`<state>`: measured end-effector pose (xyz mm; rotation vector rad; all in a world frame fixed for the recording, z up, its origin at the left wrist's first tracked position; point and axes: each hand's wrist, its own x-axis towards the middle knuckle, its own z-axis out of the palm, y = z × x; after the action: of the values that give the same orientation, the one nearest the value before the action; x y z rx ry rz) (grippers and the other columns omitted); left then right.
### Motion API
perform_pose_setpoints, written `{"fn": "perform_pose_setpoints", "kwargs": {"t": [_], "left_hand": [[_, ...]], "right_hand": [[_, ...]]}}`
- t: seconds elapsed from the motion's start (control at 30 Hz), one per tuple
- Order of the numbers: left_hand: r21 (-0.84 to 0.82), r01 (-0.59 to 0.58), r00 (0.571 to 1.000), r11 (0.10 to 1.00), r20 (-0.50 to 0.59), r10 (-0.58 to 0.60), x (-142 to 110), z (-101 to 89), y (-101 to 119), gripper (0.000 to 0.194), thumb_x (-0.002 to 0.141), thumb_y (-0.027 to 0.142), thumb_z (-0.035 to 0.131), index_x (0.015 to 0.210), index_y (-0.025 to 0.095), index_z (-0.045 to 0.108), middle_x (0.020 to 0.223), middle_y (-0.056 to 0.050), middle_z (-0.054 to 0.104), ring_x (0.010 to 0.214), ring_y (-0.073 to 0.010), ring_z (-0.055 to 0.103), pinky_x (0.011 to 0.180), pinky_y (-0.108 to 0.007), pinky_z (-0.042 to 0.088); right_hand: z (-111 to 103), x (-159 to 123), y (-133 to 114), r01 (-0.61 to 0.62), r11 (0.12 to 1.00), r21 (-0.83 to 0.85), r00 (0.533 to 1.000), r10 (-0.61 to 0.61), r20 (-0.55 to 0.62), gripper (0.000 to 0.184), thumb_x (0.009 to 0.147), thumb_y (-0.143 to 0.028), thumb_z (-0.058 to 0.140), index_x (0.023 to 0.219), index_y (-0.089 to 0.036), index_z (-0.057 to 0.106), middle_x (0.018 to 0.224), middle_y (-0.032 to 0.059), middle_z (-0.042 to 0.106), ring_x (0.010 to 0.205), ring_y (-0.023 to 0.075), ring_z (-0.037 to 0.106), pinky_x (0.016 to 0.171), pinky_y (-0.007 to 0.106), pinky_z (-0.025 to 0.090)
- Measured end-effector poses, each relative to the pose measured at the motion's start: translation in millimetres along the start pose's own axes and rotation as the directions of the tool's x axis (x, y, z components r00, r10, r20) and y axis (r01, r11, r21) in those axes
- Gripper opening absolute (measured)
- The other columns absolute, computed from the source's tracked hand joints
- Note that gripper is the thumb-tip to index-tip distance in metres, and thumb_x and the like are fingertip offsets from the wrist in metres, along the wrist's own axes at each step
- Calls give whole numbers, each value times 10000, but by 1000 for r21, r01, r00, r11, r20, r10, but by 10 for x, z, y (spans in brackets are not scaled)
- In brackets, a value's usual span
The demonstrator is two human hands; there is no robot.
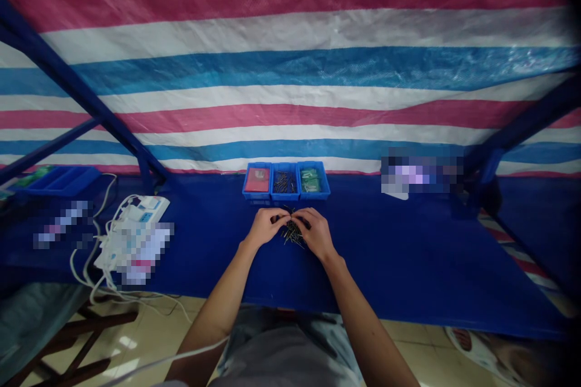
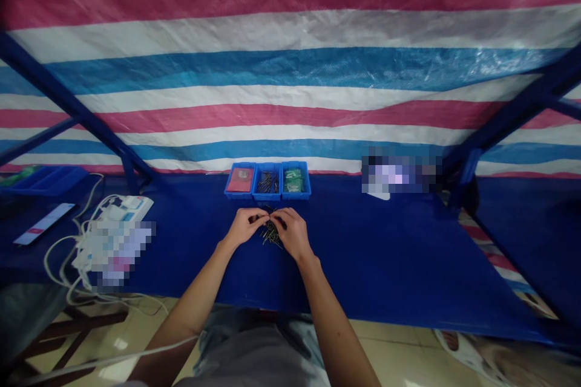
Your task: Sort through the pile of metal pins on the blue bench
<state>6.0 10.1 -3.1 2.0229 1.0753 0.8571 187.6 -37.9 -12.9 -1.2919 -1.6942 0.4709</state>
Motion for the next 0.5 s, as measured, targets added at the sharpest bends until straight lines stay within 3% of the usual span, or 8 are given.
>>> {"fn": "perform_pose_setpoints", "kwargs": {"t": [0.5], "left_hand": [[15,-13,1000,1000,1,13,-6,-4,1,254,903,365,622,880,167,779,770,-33,742,572,-112,502,588,-230,376]], "right_hand": [[-15,-1,-32,-18,999,-43,1000,19,16,154,972,-258,522,922,-237,667,909,45,671,865,196,638,793,300,487]]}}
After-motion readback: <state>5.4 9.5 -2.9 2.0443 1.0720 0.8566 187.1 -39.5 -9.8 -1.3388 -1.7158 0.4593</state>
